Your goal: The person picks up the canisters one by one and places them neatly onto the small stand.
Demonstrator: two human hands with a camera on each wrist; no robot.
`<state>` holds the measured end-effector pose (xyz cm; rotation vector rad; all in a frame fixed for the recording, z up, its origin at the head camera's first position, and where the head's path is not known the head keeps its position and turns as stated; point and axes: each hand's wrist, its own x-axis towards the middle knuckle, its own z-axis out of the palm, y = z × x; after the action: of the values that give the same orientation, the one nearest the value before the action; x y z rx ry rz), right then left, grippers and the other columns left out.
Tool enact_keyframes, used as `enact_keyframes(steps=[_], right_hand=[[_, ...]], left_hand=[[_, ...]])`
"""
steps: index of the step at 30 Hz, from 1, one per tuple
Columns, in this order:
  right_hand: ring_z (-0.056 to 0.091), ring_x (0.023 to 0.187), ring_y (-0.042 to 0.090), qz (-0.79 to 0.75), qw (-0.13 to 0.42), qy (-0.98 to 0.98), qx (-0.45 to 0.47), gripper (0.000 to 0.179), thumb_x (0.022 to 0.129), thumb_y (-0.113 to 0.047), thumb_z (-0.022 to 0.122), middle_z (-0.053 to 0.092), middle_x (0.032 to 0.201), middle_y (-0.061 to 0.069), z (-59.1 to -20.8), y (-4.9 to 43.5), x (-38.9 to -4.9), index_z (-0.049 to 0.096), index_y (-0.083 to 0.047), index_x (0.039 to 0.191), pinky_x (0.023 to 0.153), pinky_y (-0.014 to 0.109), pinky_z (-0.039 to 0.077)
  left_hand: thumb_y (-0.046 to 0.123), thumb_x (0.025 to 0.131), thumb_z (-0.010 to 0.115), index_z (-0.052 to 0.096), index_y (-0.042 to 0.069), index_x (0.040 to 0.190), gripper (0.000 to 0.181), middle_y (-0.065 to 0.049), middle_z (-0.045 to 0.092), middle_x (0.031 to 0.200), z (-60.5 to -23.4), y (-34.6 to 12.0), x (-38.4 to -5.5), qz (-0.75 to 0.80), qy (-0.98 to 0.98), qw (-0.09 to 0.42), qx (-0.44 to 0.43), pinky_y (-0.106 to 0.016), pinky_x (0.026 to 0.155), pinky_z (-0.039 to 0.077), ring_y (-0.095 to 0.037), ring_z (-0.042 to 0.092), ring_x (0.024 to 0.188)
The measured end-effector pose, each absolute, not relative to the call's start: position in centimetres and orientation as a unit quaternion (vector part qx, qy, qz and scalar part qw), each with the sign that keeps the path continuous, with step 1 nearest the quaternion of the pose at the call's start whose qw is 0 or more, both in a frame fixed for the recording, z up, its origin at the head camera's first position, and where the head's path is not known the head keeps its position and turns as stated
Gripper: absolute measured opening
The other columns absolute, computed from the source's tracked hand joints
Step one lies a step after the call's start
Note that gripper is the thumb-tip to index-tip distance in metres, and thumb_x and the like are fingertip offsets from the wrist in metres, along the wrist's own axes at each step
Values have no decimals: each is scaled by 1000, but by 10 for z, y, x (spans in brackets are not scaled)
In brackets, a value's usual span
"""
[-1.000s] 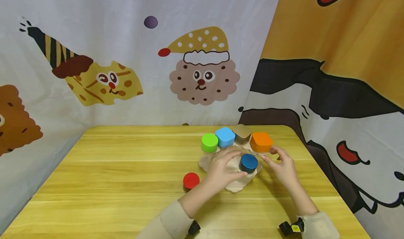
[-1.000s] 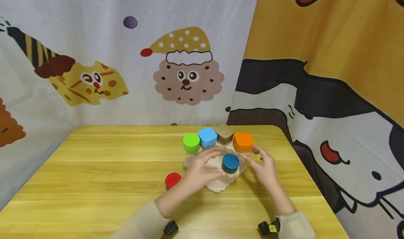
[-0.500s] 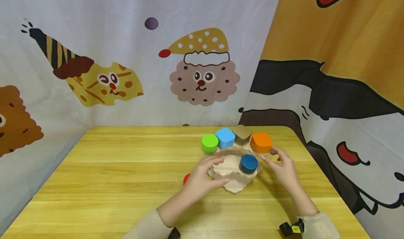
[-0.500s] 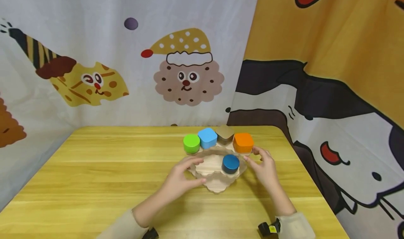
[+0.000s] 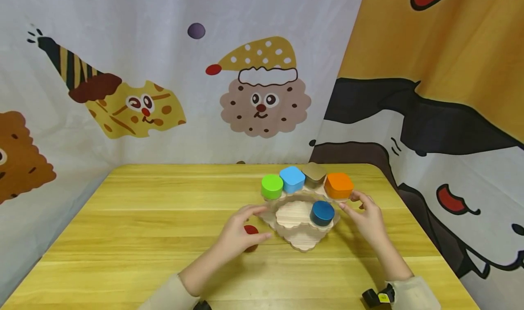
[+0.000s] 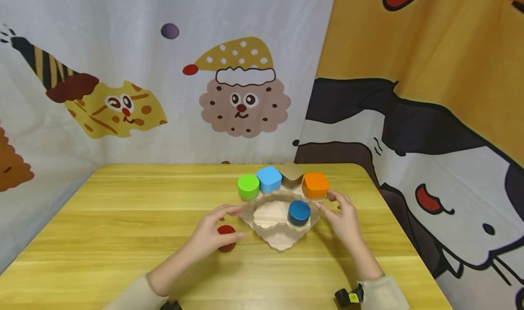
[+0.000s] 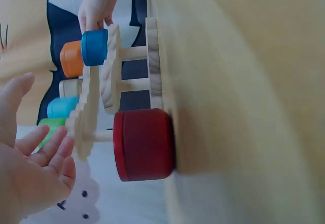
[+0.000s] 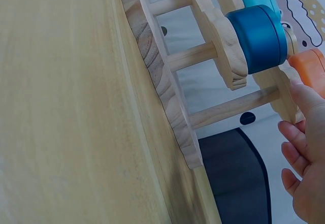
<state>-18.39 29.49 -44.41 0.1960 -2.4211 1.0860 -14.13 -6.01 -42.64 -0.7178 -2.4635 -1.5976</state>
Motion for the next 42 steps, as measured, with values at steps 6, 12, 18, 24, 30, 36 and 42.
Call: enact_keyframes(steps=[6, 12, 18, 24, 30, 36, 42], right_hand=[[51, 96, 27, 396, 238, -884, 72, 37, 85, -14, 74, 60, 102, 18, -444, 295, -184, 60, 5, 113, 77, 34, 35], [50, 97, 27, 400, 233, -884, 68, 38, 85, -15, 74, 59, 103, 17, -444, 295, -183, 60, 4, 114, 78, 34, 35], [49, 97, 32, 407, 224, -883, 62, 39, 86, -17, 74, 59, 104, 18, -443, 295, -182, 59, 4, 115, 79, 36, 35], [50, 98, 30, 406, 224, -884, 64, 40, 86, -17, 73, 59, 105, 18, -442, 294, -182, 59, 5, 116, 79, 37, 34], [51, 98, 28, 400, 227, -885, 66, 39, 86, -16, 74, 59, 105, 18, -442, 294, -183, 59, 5, 116, 79, 36, 35], [50, 98, 28, 397, 231, -886, 68, 40, 86, -17, 74, 59, 104, 18, -442, 295, -183, 59, 5, 116, 79, 37, 35], [50, 98, 27, 398, 226, -887, 64, 41, 86, -18, 73, 59, 104, 18, -443, 295, -183, 59, 5, 117, 79, 37, 35]], left_hand=[[17, 72, 85, 62, 10, 124, 57, 2, 61, 116, -437, -73, -142, -516, -823, 49, -232, -46, 89, 48, -21, 54, 106], [15, 70, 86, 61, 5, 124, 61, -7, 61, 119, -450, -84, -144, -498, -834, 43, -235, -47, 91, 45, -22, 54, 107], [17, 69, 87, 61, 1, 124, 63, -9, 62, 119, -460, -94, -148, -491, -839, 23, -231, -50, 93, 44, -25, 55, 108], [20, 70, 87, 59, -2, 126, 66, -13, 61, 120, -469, -103, -151, -495, -839, 2, -226, -53, 94, 41, -28, 55, 107], [19, 68, 88, 57, -4, 126, 69, -10, 61, 118, -476, -109, -151, -492, -840, -18, -228, -53, 97, 38, -27, 56, 107], [21, 69, 87, 57, -4, 126, 69, -12, 60, 121, -479, -110, -150, -486, -841, -22, -237, -53, 99, 37, -29, 54, 113], [19, 71, 86, 60, -2, 123, 63, -8, 61, 119, -481, -110, -150, -494, -838, -25, -232, -51, 100, 37, -28, 54, 114]])
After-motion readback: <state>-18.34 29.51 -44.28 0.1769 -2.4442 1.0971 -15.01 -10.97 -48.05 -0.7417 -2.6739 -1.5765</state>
